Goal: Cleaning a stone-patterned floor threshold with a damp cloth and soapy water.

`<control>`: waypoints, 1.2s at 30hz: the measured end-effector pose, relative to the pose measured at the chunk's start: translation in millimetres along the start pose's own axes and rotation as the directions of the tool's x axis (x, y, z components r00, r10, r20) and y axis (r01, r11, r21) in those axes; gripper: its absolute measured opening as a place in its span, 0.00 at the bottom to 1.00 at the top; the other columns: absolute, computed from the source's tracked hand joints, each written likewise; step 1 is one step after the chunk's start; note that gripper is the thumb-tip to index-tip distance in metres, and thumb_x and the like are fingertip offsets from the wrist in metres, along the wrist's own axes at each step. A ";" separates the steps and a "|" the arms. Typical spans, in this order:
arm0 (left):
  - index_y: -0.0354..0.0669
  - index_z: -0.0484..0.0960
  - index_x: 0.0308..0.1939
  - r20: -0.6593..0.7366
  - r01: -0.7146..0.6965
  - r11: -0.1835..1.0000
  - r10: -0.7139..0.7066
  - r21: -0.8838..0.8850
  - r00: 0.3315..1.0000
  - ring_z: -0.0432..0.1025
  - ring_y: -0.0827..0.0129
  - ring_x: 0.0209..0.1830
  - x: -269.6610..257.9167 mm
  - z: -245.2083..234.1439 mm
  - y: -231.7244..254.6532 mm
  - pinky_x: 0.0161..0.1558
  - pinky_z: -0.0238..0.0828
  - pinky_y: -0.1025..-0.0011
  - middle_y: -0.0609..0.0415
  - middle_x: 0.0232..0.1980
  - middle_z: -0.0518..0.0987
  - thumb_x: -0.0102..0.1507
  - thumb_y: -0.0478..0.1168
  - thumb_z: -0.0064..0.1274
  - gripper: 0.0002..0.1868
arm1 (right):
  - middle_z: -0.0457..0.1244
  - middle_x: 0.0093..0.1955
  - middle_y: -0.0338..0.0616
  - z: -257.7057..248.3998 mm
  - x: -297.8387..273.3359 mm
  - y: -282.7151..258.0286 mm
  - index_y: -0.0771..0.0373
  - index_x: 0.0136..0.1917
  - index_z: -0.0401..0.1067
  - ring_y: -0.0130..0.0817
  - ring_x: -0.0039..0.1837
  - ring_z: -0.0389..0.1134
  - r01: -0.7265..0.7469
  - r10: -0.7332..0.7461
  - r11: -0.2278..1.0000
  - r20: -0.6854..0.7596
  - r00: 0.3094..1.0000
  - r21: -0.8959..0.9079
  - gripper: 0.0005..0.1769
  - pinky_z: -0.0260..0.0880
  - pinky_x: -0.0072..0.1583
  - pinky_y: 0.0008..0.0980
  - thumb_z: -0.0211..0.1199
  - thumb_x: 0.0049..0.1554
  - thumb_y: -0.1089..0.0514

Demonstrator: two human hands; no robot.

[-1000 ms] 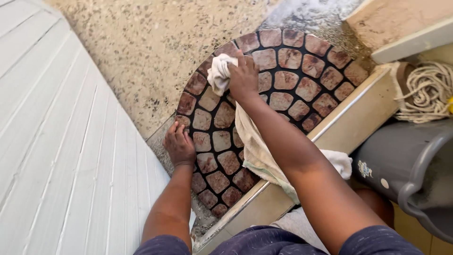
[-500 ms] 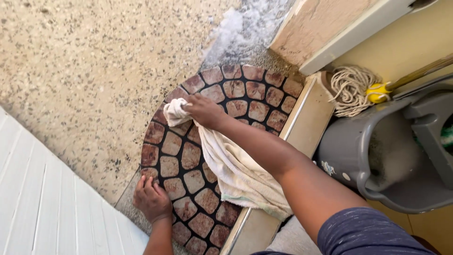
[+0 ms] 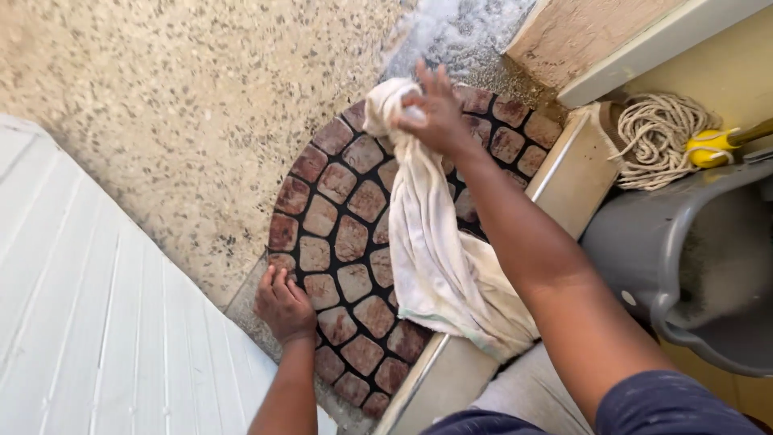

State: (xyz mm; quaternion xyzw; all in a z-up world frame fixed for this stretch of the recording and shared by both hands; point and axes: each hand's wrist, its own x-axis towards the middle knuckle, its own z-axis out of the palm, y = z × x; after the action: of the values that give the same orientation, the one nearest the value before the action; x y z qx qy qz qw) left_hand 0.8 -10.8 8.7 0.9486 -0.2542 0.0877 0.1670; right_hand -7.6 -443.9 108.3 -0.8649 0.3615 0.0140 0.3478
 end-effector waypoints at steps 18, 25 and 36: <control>0.45 0.77 0.58 0.041 0.044 0.998 -0.046 0.053 0.998 0.66 0.53 0.70 -3.4 0.9 -3.0 0.66 0.56 0.51 0.52 0.69 0.72 0.67 0.37 0.50 0.15 | 0.53 0.78 0.52 177.6 1.2 -20.5 0.58 0.77 0.63 0.55 0.79 0.44 0.522 -0.521 0.853 0.087 0.849 0.012 0.34 0.51 0.75 0.44 0.48 0.57 0.67; 0.45 0.77 0.59 0.020 0.025 0.999 -0.026 0.040 0.999 0.66 0.54 0.69 -5.0 4.5 -8.2 0.66 0.57 0.51 0.51 0.69 0.72 0.67 0.38 0.49 0.16 | 0.58 0.61 0.49 139.6 37.2 7.9 0.60 0.65 0.64 0.42 0.62 0.56 0.266 -0.329 0.911 -0.169 0.929 -0.314 0.23 0.59 0.62 0.45 0.59 0.61 0.46; 0.44 0.76 0.59 0.038 0.026 0.999 -0.027 0.023 0.999 0.65 0.54 0.70 -5.1 3.1 -8.7 0.67 0.56 0.52 0.50 0.69 0.71 0.67 0.38 0.49 0.16 | 0.53 0.76 0.40 186.0 79.1 23.5 0.53 0.74 0.59 0.42 0.74 0.52 0.443 -0.629 0.699 -0.189 0.754 -0.561 0.30 0.53 0.65 0.49 0.51 0.58 0.57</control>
State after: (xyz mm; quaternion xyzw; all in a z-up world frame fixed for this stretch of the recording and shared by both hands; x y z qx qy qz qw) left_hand 1.1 -2.5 2.2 0.9552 -0.2438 0.0703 0.1523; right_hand 78.1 -390.5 -68.3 -0.9774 0.1311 -0.1622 0.0347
